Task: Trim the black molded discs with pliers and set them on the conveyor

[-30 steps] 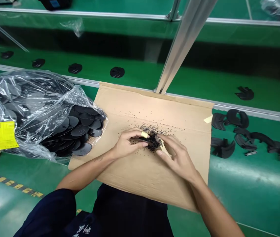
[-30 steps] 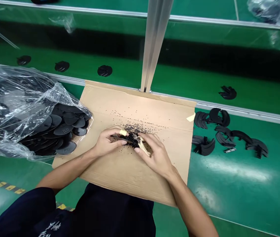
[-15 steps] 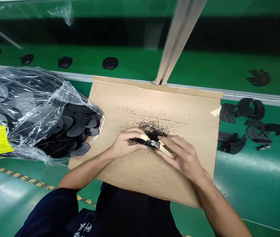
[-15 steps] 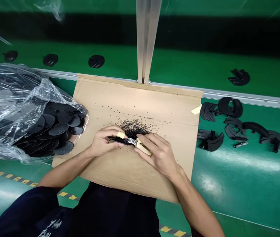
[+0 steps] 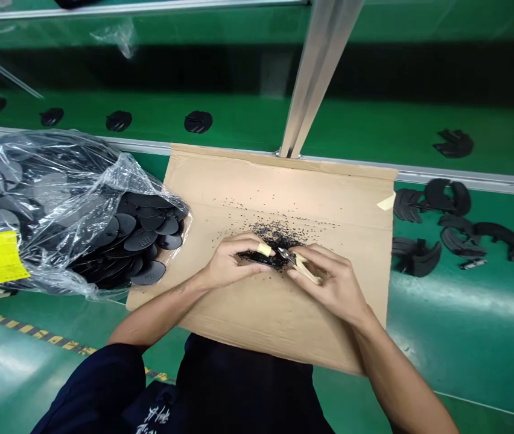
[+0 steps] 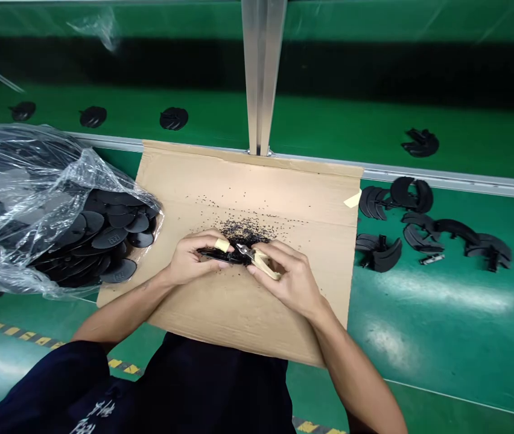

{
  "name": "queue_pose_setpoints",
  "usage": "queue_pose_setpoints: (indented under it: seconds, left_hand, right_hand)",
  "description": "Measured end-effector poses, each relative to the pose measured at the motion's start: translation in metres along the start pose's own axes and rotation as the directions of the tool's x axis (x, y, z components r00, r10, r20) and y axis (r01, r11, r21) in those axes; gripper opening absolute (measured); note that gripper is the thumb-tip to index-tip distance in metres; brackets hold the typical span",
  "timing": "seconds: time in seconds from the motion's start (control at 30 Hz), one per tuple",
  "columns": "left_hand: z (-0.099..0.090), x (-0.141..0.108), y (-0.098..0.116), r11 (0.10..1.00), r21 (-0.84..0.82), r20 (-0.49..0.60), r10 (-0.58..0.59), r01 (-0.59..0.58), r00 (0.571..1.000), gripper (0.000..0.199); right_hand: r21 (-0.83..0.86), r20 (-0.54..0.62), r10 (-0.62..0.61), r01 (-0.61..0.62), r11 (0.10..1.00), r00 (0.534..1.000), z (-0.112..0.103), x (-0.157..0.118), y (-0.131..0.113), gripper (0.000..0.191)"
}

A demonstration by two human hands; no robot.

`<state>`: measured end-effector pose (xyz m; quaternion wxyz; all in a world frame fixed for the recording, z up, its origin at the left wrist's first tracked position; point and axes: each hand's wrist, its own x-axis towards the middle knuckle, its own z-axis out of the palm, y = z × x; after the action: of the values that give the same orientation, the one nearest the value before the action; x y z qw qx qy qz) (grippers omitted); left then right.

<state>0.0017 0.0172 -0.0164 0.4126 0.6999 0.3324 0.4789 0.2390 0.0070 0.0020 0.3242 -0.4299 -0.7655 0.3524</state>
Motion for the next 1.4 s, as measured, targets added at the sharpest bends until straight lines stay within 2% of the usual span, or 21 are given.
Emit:
queue_pose_setpoints:
  seconds: [0.07, 0.17, 0.27, 0.37, 0.43, 0.5, 0.57, 0.63, 0.7, 0.77, 0.83, 0.93, 0.97, 1.07, 1.23, 1.4]
  left_hand:
    - [0.0, -0.001, 0.0, 1.0, 0.03, 0.008, -0.003, 0.003, 1.0, 0.026]
    - [0.0, -0.001, -0.002, 0.993, 0.121, -0.033, 0.004, 0.0, 0.999, 0.025]
    - [0.0, 0.001, -0.003, 0.987, 0.138, -0.171, -0.062, 0.086, 0.983, 0.024]
    - [0.0, 0.002, -0.005, 0.976, -0.008, -0.315, -0.209, 0.217, 0.926, 0.031]
    - [0.003, 0.002, -0.006, 0.961, -0.121, -0.34, -0.275, 0.248, 0.899, 0.036]
    - [0.006, 0.001, -0.008, 0.95, -0.202, -0.296, -0.29, 0.237, 0.91, 0.037]
    - [0.008, -0.001, -0.008, 0.952, -0.219, -0.229, -0.261, 0.212, 0.938, 0.035]
    - [0.008, -0.003, -0.008, 0.975, -0.139, -0.157, -0.193, 0.172, 0.968, 0.031]
    - [0.006, -0.005, -0.008, 0.995, -0.005, -0.062, -0.099, 0.099, 0.993, 0.026]
    - [0.003, -0.006, -0.007, 0.996, 0.093, 0.05, -0.02, 0.015, 0.999, 0.023]
    - [0.0, -0.007, -0.007, 0.992, 0.123, 0.119, 0.011, -0.025, 0.993, 0.021]
    - [-0.002, -0.007, -0.007, 0.996, 0.084, 0.098, 0.017, -0.025, 0.995, 0.023]
    - [-0.002, -0.007, -0.007, 0.998, 0.06, 0.076, 0.015, -0.02, 0.997, 0.023]
    - [-0.002, -0.006, -0.006, 1.0, -0.007, 0.032, -0.015, 0.016, 0.999, 0.022]
    - [0.0, -0.006, -0.005, 0.999, -0.051, 0.025, -0.017, 0.018, 1.0, 0.023]
    - [0.002, -0.008, -0.005, 0.997, -0.07, 0.023, -0.02, 0.021, 1.0, 0.022]
  right_hand:
    - [-0.109, -0.06, -0.052, 0.045, 0.993, 0.997, 0.001, -0.001, 0.002, 0.03]
    - [-0.19, -0.074, -0.081, 0.065, 0.98, 0.994, 0.001, -0.003, 0.003, 0.031]
    - [-0.07, -0.078, 0.0, -0.005, 0.998, 0.997, -0.003, -0.002, 0.001, 0.029]
    - [0.11, 0.02, 0.022, -0.024, 0.994, 1.0, -0.004, -0.001, -0.004, 0.025]
    - [0.13, 0.057, -0.019, 0.011, 0.991, 0.998, -0.002, 0.0, -0.008, 0.025]
    - [0.055, 0.042, -0.06, 0.057, 0.997, 0.997, 0.002, 0.0, -0.012, 0.027]
    - [-0.083, 0.011, -0.113, 0.113, 0.99, 0.994, 0.005, -0.002, -0.016, 0.029]
    - [-0.256, 0.009, -0.193, 0.189, 0.948, 0.981, 0.004, -0.004, -0.023, 0.028]
    - [-0.397, 0.066, -0.267, 0.271, 0.877, 0.961, 0.001, -0.007, -0.031, 0.026]
    - [-0.414, 0.136, -0.301, 0.33, 0.848, 0.944, -0.006, -0.009, -0.039, 0.027]
    - [-0.267, 0.159, -0.316, 0.349, 0.898, 0.935, -0.013, -0.009, -0.043, 0.031]
    - [-0.024, 0.06, -0.283, 0.285, 0.958, 0.957, -0.024, -0.006, -0.04, 0.039]
    - [-0.017, 0.007, -0.25, 0.25, 0.968, 0.968, -0.026, -0.004, -0.036, 0.04]
    - [-0.147, -0.094, -0.186, 0.171, 0.974, 0.978, -0.028, 0.001, -0.021, 0.037]
    - [-0.249, 0.025, -0.271, 0.269, 0.93, 0.962, -0.02, 0.003, -0.001, 0.033]
    - [-0.244, 0.027, -0.268, 0.267, 0.932, 0.963, -0.015, -0.001, 0.004, 0.034]
